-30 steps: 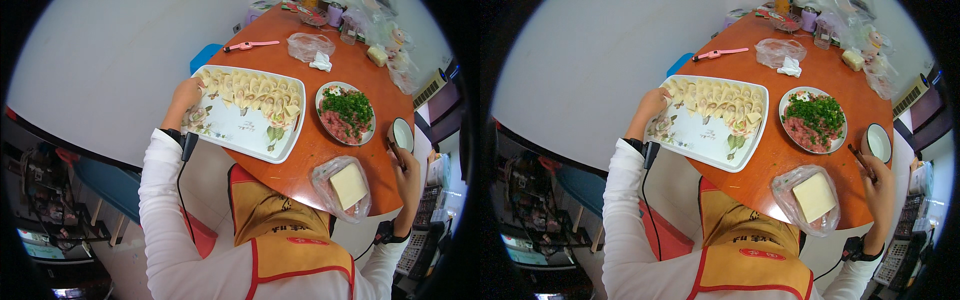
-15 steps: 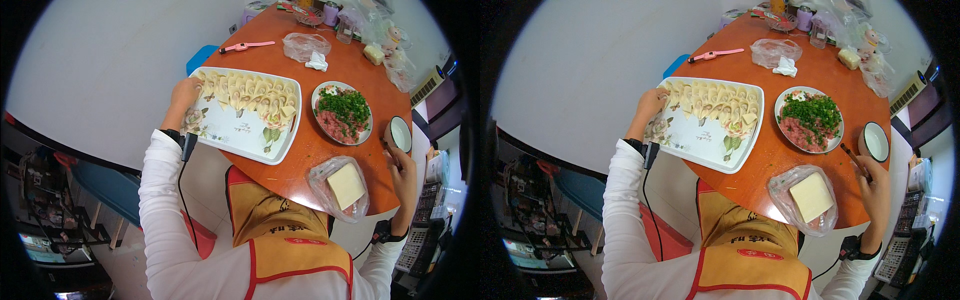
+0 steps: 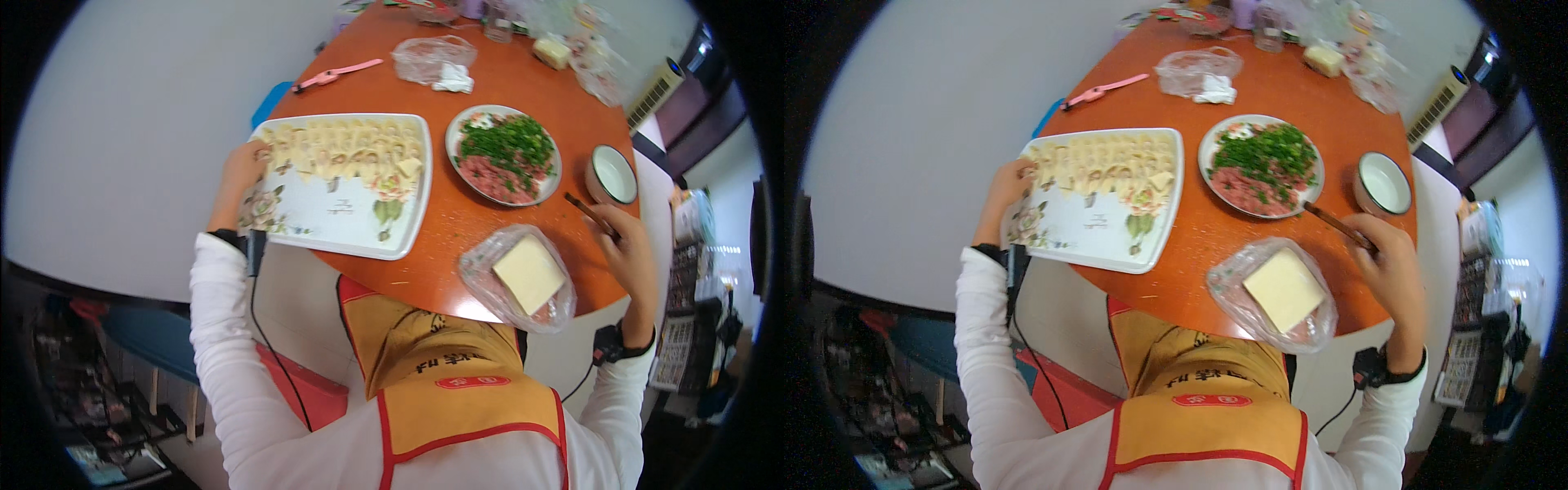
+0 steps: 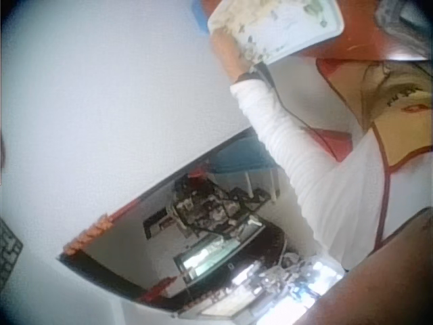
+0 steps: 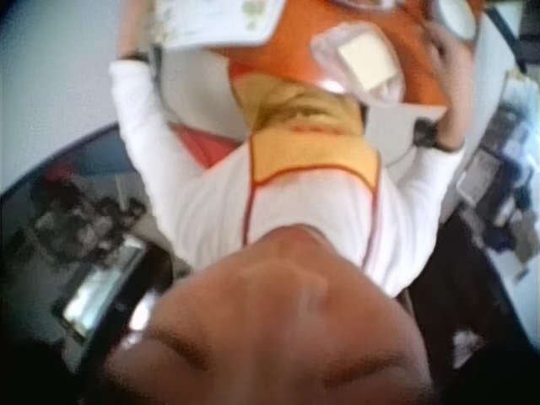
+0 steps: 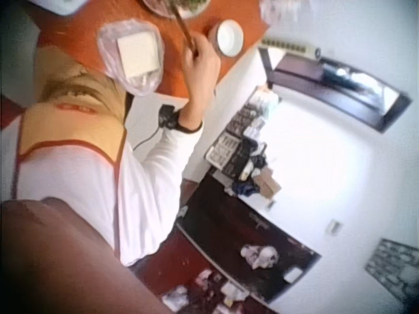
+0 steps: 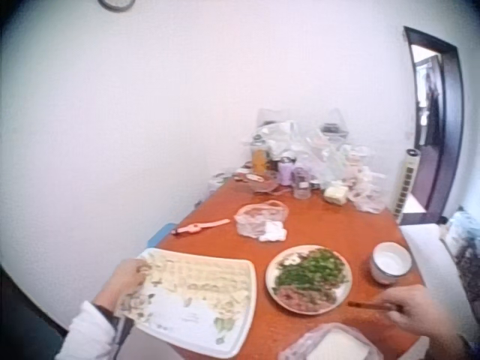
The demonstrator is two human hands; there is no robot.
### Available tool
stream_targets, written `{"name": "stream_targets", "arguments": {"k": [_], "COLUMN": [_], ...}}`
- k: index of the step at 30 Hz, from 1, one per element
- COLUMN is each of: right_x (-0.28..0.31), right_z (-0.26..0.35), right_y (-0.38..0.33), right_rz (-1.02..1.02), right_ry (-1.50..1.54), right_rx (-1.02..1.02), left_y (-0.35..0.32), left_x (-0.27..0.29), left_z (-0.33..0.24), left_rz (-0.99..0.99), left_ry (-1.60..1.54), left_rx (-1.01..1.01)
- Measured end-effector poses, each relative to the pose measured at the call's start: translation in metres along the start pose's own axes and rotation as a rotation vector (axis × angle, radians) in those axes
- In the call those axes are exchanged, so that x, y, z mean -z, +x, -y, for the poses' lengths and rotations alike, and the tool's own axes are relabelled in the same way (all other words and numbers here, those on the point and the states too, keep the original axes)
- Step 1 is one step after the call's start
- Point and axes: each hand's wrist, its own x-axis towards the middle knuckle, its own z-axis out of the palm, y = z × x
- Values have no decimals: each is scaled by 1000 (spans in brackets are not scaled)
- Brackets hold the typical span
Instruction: The person prepares dumplings by placing a square wrapper on their palm, using chopsticks to scoop a meat and vegetable filling onto the center, and folding the wrapper to seal it. The finished dumplings are placed in a row on a white tray.
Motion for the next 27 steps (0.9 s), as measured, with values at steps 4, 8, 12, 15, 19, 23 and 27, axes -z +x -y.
{"name": "stream_targets", "arguments": {"k": [4, 8, 12, 15, 19, 23, 27], "right_x": [-7, -29, -33, -37, -42, -42, -39], "right_z": [-5, -11, -3, -11, -22, -23, -14], "right_y": [-5, -15, -19, -17, -14, -15, -20], "right_rz": [93, 412, 615, 640, 667, 647, 684], "right_ry": [-56, 57, 53, -6, 41, 43, 43], "right_rx": [148, 393, 381, 373, 369, 394, 375], "left_y": [-6, -17, -46, -67, -97, -118, -126], "left_x": [12, 36, 53, 54, 57, 42, 30], "left_z": [-1, -38, -82, -124, -185, -215, -223], "left_rz": [-58, -103, -153, -113, -79, -22, 4], "left_ry": [43, -33, -301, -554, -787, -992, -1057], "left_rx": [-91, -17, -44, -75, -62, -111, -114]}}
